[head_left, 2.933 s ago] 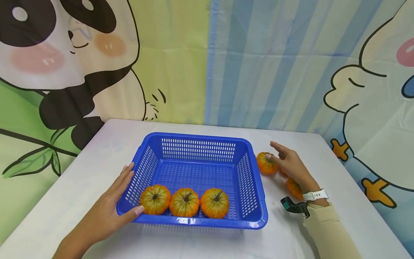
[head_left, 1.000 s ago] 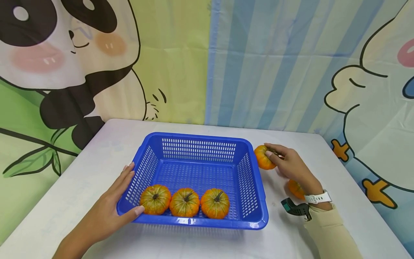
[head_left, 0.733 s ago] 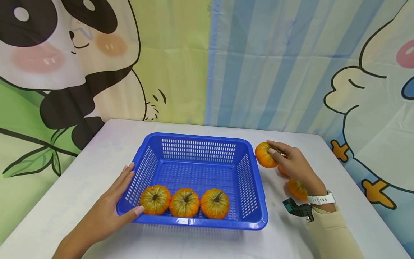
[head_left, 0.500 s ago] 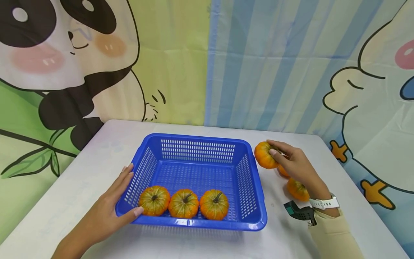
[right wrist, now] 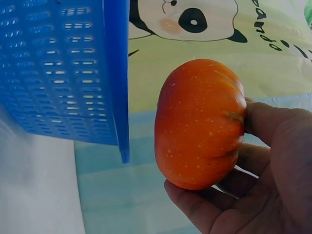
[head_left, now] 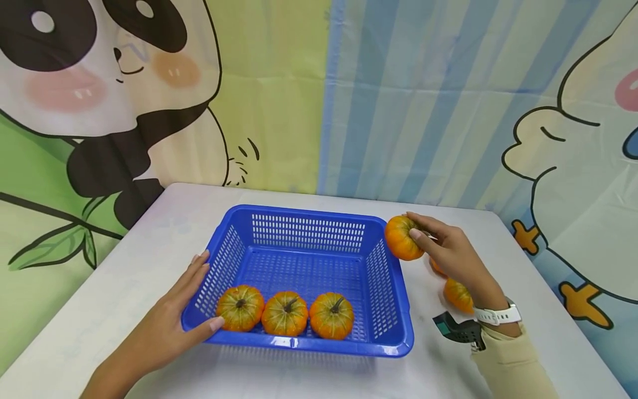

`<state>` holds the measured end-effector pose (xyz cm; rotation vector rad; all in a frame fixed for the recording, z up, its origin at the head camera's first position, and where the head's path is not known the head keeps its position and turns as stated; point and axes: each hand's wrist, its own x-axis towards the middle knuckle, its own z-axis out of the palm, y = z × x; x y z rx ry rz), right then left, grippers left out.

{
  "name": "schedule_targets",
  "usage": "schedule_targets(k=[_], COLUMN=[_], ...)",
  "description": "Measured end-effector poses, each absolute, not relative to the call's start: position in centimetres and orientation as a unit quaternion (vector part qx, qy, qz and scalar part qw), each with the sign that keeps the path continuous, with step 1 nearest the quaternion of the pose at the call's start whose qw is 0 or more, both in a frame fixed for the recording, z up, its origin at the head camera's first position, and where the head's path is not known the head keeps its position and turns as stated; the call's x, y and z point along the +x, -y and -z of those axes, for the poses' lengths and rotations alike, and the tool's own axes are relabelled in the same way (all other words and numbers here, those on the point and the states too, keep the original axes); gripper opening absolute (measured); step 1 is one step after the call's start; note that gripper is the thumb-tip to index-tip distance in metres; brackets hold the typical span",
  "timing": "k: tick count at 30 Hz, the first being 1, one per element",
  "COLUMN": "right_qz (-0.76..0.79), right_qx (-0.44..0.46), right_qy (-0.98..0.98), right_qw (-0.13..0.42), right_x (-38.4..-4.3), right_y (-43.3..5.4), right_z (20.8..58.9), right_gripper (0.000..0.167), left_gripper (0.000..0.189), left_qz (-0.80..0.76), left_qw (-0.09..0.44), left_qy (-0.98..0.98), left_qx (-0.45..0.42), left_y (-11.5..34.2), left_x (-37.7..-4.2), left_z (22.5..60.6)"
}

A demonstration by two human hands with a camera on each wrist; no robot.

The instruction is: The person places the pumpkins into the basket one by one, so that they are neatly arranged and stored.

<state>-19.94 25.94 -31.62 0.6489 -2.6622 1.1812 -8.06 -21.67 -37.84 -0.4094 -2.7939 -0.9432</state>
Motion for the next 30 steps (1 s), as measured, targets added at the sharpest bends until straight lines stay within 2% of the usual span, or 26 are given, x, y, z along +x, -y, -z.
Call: schedule_targets(k=[12, 30], right_qz=[-0.398, -0.398], right_qx=[0.266, 0.326], right_qy=[0.876, 0.857], right_qw=[0.064, 0.006], right_x=[-20.7, -22.7], right_y=[-23.3, -19.2], right_z=[29.8, 28.0], right_gripper=[0.047, 0.050], left_gripper=[0.094, 0.093], left_qz=[0.318, 0.323], left_qw=[0.087, 0.085], left_qy=[0.933, 0.932], left_qx=[-0.142, -0.145], left_y=[21.7, 21.7], left_x=[-8.2, -8.1], left_z=[38.0, 37.7])
